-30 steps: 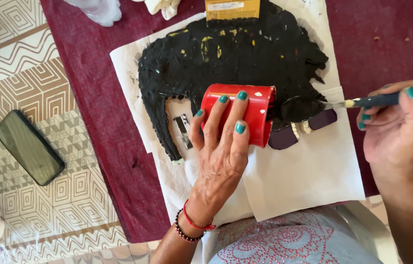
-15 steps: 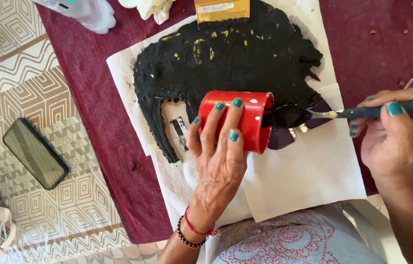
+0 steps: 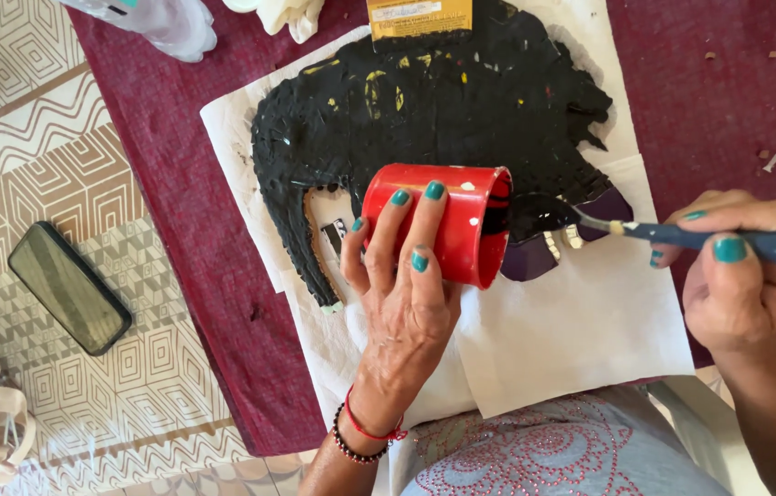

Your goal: Painting and texturing a decorative elephant cutout using a scraper and a brush.

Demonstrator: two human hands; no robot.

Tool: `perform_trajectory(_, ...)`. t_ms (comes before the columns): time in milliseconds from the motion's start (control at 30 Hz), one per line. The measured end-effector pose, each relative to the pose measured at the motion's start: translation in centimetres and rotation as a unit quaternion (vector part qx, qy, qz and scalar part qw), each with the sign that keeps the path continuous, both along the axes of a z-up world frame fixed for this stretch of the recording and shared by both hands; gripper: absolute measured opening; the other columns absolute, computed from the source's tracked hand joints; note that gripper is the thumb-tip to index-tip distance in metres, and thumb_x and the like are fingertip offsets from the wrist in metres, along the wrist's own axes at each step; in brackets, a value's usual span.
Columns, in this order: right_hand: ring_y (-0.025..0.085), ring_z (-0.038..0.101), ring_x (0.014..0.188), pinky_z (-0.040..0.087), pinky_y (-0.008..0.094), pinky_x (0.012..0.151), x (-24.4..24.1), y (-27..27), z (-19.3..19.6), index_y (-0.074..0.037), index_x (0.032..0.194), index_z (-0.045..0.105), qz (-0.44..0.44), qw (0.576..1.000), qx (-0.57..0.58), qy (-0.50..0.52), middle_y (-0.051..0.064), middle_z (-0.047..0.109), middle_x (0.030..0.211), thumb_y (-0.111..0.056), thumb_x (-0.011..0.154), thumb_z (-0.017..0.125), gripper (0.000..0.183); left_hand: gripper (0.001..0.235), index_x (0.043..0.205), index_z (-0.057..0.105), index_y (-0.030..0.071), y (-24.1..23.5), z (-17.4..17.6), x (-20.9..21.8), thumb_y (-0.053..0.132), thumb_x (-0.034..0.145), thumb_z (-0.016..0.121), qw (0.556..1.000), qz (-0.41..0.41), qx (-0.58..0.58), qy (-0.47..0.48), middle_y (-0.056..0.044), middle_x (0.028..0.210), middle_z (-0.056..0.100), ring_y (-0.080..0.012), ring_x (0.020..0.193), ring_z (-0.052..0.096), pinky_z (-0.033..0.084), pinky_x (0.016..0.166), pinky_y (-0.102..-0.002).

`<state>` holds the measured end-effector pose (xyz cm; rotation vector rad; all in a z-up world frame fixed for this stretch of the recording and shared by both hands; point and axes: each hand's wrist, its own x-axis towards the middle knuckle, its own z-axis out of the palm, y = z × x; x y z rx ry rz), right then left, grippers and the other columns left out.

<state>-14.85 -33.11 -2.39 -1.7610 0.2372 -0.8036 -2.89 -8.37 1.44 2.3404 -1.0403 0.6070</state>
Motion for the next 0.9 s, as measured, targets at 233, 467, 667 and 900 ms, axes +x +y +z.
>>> perform_trajectory(233,0.028,0.045,0.056,0.035,0.032,0.056,0.2,0.0,0.2,0.005,0.104,0.043,-0.053,0.997,0.046,0.041,0.026,0.045,0.075,-0.018,0.107,0.043,0.024,0.068,0.16,0.002,0.01,0.1,0.0,0.1,0.008,0.116,0.054,1.0,-0.006,0.0,0.007,-0.017,0.153,0.055,-0.0384,0.14,0.058,0.04,0.115,-0.058)
perform_trajectory(467,0.027,0.054,0.059,0.04,0.031,0.05,0.4,0.5,0.4,0.003,0.102,0.047,-0.038,0.997,0.069,0.023,0.02,0.049,0.078,-0.02,0.105,0.048,0.023,0.076,0.161,0.0,0.011,0.1,-0.2,0.2,0.006,0.113,0.059,1.0,-0.011,0.005,0.012,-0.018,0.154,0.053,-0.0391,0.14,0.057,0.039,0.116,-0.059)
perform_trajectory(667,0.029,0.051,0.062,0.04,0.032,0.052,-0.2,0.2,-0.2,0.006,0.103,0.046,-0.047,0.999,0.015,0.017,0.025,0.049,0.084,-0.018,0.108,0.045,0.024,0.064,0.159,0.003,0.011,0.0,0.2,0.3,0.003,0.115,0.048,1.0,-0.01,0.01,0.005,-0.017,0.152,0.055,-0.0389,0.139,0.059,0.039,0.116,-0.058)
perform_trajectory(900,0.033,0.044,0.063,0.036,0.042,0.063,-0.4,-0.2,-0.4,0.014,0.095,0.041,-0.056,0.998,-0.032,-0.003,0.029,0.043,0.075,-0.01,0.106,0.04,0.027,0.042,0.15,0.013,0.009,-0.4,0.2,0.2,0.0,0.116,0.036,1.0,-0.023,0.018,0.004,-0.017,0.149,0.059,-0.0386,0.136,0.062,0.038,0.117,-0.059)
